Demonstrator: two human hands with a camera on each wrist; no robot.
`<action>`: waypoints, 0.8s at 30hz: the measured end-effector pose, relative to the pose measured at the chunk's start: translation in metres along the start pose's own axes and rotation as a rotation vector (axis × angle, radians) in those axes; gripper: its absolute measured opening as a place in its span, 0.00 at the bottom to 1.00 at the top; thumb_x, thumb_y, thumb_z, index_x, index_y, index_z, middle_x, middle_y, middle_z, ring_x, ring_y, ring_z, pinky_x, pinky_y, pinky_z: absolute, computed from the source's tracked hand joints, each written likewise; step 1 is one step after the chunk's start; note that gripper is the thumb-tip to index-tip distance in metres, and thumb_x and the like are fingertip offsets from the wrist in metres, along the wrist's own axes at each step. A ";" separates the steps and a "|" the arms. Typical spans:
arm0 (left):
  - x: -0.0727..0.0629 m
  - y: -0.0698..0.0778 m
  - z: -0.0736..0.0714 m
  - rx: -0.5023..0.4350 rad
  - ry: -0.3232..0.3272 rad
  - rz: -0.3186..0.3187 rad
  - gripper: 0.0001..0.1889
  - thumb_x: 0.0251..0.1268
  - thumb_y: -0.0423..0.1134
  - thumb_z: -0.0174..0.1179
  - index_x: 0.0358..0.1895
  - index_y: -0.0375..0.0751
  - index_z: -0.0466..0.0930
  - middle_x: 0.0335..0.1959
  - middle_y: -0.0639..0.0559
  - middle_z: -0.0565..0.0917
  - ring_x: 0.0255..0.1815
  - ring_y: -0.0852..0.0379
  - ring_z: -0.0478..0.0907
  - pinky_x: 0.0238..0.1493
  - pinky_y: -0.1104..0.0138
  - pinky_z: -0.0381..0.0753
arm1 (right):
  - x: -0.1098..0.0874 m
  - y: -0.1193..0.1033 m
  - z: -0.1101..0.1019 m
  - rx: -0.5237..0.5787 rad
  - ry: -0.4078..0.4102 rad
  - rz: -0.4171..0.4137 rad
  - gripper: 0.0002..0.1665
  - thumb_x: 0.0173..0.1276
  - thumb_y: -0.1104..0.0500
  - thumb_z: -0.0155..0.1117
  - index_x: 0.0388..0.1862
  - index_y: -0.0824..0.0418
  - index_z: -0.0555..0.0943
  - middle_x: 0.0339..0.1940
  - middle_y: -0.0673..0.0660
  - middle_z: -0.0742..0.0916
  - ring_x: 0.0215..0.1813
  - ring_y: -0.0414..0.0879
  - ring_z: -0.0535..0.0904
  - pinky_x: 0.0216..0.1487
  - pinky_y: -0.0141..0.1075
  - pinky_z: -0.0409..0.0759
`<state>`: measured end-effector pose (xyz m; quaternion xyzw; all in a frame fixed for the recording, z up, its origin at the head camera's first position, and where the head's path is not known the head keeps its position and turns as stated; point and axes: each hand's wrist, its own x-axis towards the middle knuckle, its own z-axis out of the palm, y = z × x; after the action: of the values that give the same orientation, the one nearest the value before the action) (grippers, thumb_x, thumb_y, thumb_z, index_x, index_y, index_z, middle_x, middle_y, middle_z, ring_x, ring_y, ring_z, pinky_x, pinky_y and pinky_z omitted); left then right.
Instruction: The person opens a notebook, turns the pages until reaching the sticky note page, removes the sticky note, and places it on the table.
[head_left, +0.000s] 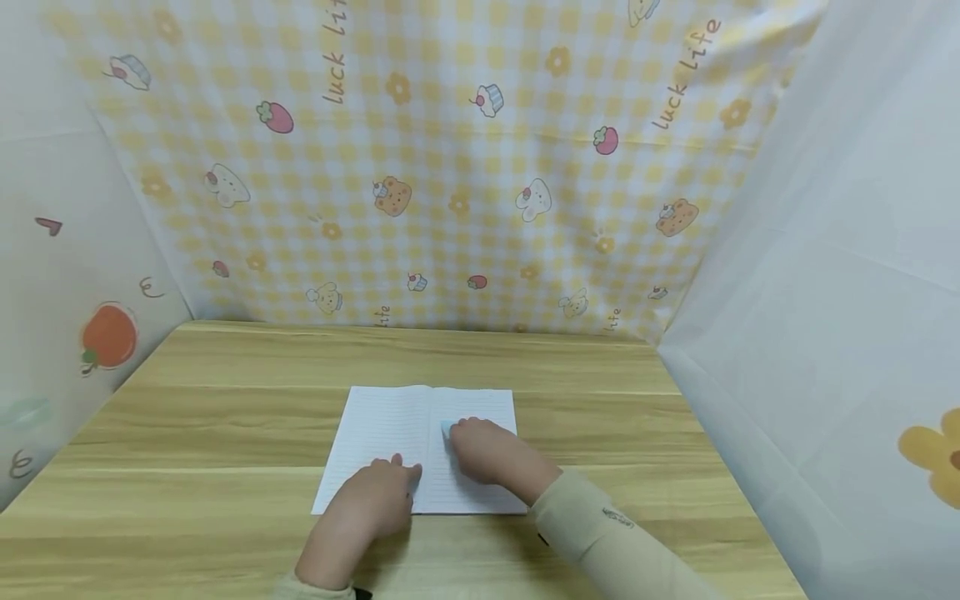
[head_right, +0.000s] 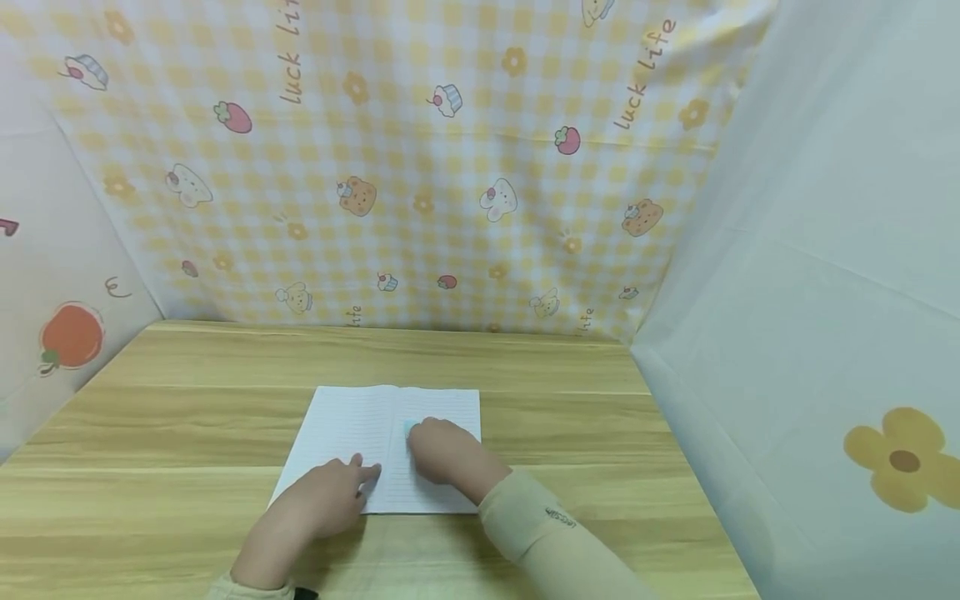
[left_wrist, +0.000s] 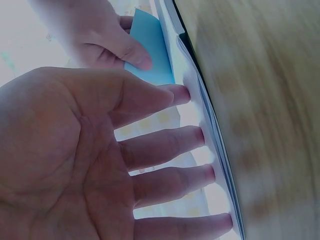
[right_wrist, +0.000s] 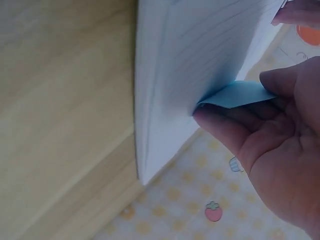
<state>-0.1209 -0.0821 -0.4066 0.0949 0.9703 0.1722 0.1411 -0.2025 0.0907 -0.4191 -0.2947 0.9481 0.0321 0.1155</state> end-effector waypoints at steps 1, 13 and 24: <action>0.000 0.000 0.000 0.003 -0.002 0.000 0.23 0.71 0.32 0.61 0.68 0.36 0.83 0.71 0.24 0.77 0.68 0.19 0.76 0.61 0.31 0.81 | -0.001 0.002 0.001 0.040 0.013 0.006 0.15 0.84 0.59 0.52 0.54 0.62 0.85 0.47 0.58 0.91 0.49 0.48 0.88 0.54 0.42 0.88; 0.000 0.001 -0.001 0.006 -0.028 0.002 0.22 0.72 0.32 0.60 0.68 0.35 0.82 0.72 0.24 0.77 0.71 0.21 0.75 0.68 0.32 0.76 | -0.005 0.048 0.012 0.848 0.165 0.122 0.23 0.86 0.55 0.50 0.41 0.71 0.83 0.26 0.56 0.78 0.30 0.43 0.70 0.33 0.36 0.71; 0.000 0.000 0.000 0.018 -0.029 0.005 0.23 0.73 0.31 0.58 0.69 0.35 0.81 0.73 0.24 0.76 0.72 0.22 0.74 0.67 0.32 0.77 | -0.030 0.113 -0.003 1.587 0.366 0.457 0.31 0.88 0.56 0.42 0.75 0.80 0.63 0.60 0.69 0.81 0.59 0.58 0.82 0.63 0.45 0.86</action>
<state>-0.1209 -0.0823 -0.4066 0.1011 0.9694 0.1624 0.1540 -0.2428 0.2001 -0.4095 0.0724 0.7296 -0.6687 0.1236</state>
